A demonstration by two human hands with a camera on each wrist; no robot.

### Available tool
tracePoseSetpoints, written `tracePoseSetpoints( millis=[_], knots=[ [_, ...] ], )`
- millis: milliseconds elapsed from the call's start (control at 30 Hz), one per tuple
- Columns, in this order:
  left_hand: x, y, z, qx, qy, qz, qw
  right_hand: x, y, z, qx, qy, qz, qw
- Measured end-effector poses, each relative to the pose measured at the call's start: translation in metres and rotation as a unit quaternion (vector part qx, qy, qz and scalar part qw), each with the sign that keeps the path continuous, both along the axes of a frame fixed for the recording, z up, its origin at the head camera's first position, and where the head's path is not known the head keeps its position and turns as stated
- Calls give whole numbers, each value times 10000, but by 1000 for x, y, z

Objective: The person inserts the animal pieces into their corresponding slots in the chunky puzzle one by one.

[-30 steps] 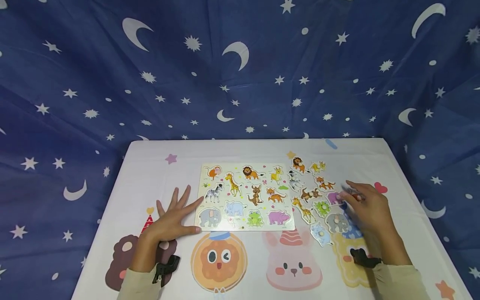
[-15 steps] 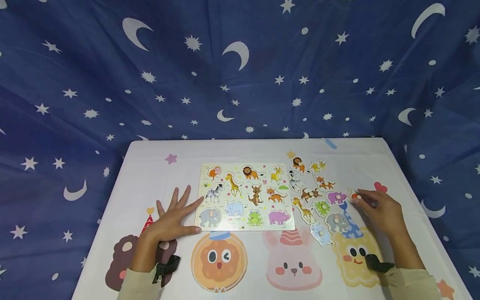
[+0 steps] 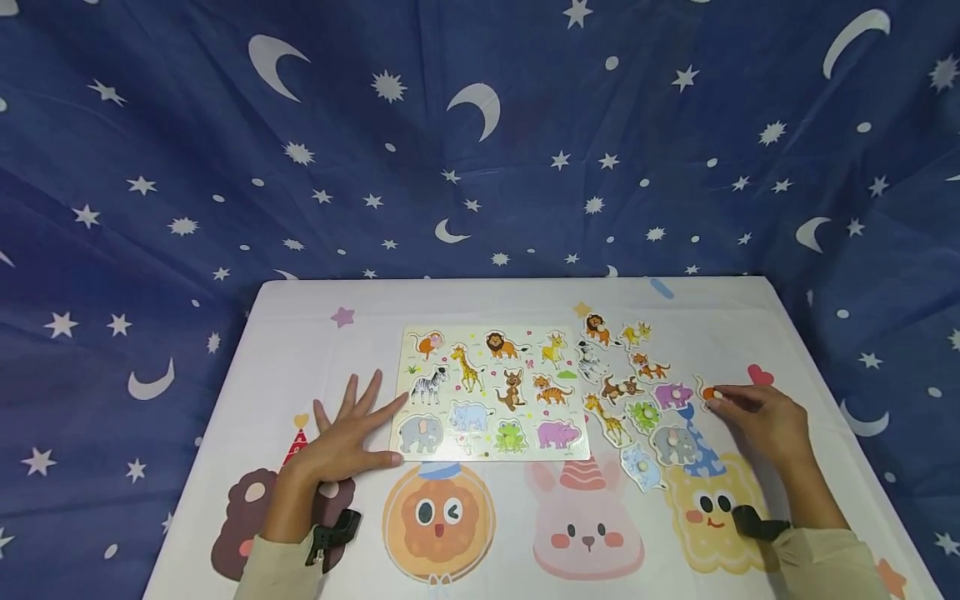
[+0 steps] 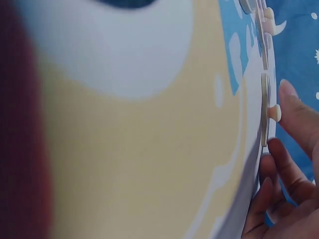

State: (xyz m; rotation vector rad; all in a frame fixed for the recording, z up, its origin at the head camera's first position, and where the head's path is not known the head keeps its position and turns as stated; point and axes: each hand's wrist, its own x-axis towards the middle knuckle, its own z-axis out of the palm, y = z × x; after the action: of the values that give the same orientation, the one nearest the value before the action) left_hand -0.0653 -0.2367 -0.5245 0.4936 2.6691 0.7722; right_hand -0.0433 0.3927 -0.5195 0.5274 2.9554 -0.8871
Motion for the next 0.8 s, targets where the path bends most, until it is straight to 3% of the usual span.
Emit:
tracePoseSetpoints(
  millis=[500,800],
  knots=[
    [0,-1,1,36,-18,14,10000,-9,-4,0,55,-126,-315,9994],
    [0,0,1,25,-6,17,10000,-7,-2,0,286,113,-93,9995]
  ],
)
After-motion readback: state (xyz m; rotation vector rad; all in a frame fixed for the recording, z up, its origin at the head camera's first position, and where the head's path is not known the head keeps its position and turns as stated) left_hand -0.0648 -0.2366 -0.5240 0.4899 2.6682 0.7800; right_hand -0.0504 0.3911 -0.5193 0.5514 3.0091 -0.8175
